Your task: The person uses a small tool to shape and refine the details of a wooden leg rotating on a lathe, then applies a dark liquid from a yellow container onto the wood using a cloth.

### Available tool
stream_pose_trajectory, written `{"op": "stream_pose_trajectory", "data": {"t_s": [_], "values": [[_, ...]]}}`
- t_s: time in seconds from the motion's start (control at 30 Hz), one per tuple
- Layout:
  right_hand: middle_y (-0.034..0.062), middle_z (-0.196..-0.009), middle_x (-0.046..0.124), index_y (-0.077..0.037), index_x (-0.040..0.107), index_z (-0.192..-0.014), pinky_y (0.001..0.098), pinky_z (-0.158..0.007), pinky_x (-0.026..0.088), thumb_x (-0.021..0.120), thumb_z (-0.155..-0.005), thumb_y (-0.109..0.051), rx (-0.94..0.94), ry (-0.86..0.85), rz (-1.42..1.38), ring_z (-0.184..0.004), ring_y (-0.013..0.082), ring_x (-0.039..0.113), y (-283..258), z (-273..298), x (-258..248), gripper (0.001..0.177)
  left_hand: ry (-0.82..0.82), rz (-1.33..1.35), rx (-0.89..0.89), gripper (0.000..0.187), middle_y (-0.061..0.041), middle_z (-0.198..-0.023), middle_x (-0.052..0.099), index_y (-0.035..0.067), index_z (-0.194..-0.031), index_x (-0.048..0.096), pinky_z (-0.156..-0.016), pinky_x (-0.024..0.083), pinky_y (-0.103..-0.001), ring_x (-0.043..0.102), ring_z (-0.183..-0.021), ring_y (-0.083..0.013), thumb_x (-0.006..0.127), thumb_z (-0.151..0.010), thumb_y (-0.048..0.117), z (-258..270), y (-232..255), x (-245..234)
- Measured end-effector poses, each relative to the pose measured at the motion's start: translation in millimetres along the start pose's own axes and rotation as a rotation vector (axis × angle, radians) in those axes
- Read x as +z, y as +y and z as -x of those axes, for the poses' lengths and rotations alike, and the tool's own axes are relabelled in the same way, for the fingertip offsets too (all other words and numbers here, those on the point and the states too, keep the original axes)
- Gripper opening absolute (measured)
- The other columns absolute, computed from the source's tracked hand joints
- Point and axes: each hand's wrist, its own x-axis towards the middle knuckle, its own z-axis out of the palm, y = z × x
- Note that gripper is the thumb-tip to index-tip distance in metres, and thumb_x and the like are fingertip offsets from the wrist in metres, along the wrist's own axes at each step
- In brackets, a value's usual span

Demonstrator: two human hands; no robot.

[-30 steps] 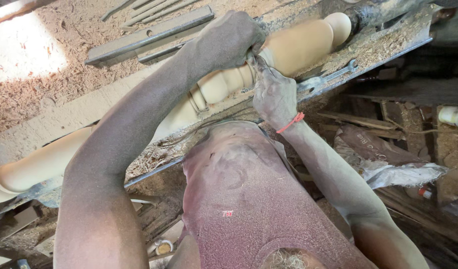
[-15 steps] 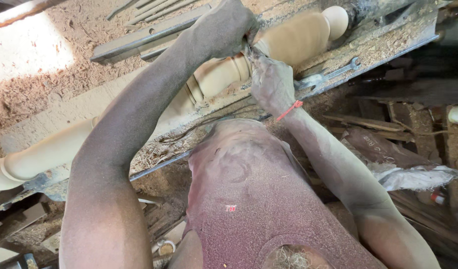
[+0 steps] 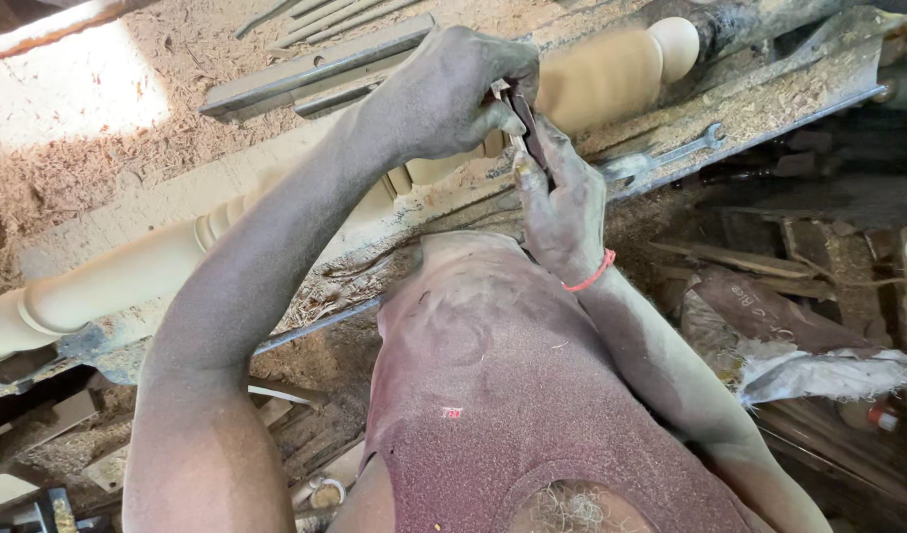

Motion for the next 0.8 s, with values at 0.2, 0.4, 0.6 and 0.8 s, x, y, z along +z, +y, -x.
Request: {"op": "stream_pose_trajectory", "data": {"t_s": [0.2,0.4,0.6,0.8], "values": [[0.0025,-0.104,0.072,-0.002,0.058,-0.135,0.0222,-0.065,0.051,0.066,-0.1,-0.013,0.508,0.018,-0.616,-0.079,0.0055,0.061,21,11,4,0.037,0.058,0.193,-0.052,0.023,-0.011,-0.089,0.071,0.004,-0.099,0.065,-0.07,0.057,-0.039,0.074,-0.082,-0.026,0.067,-0.079,-0.007,8,4,9],[-0.0005,-0.089,0.066,0.003,0.072,-0.115,0.0205,-0.062,0.044,0.075,-0.102,-0.019,0.633,-0.12,-0.793,-0.071,0.0034,0.053,42,18,-1,0.026,0.004,0.311,-0.094,0.031,-0.011,-0.094,0.068,0.003,-0.108,0.063,-0.07,0.059,-0.036,0.074,-0.084,-0.0226,0.063,-0.079,-0.007,9,9,9],[0.0081,-0.091,0.066,0.001,0.069,-0.112,0.0295,-0.071,0.05,0.063,-0.105,-0.009,0.18,-0.002,-0.051,-0.077,0.0143,0.063,32,4,-13,0.013,-0.022,0.153,-0.098,0.036,-0.012,-0.075,0.061,0.004,-0.105,0.064,-0.062,0.046,-0.041,0.062,-0.068,-0.0266,0.066,-0.071,-0.008,-5,8,5],[0.0117,-0.091,0.072,-0.001,0.069,-0.111,0.0359,-0.072,0.054,0.066,-0.103,-0.008,0.201,0.053,-0.007,-0.077,0.0207,0.068,19,-10,-11,0.011,0.027,-0.072,0.031,0.017,-0.009,-0.076,0.063,0.006,-0.082,0.064,-0.06,0.045,-0.043,0.063,-0.07,-0.0284,0.075,-0.071,-0.002,-14,-12,15]]}}
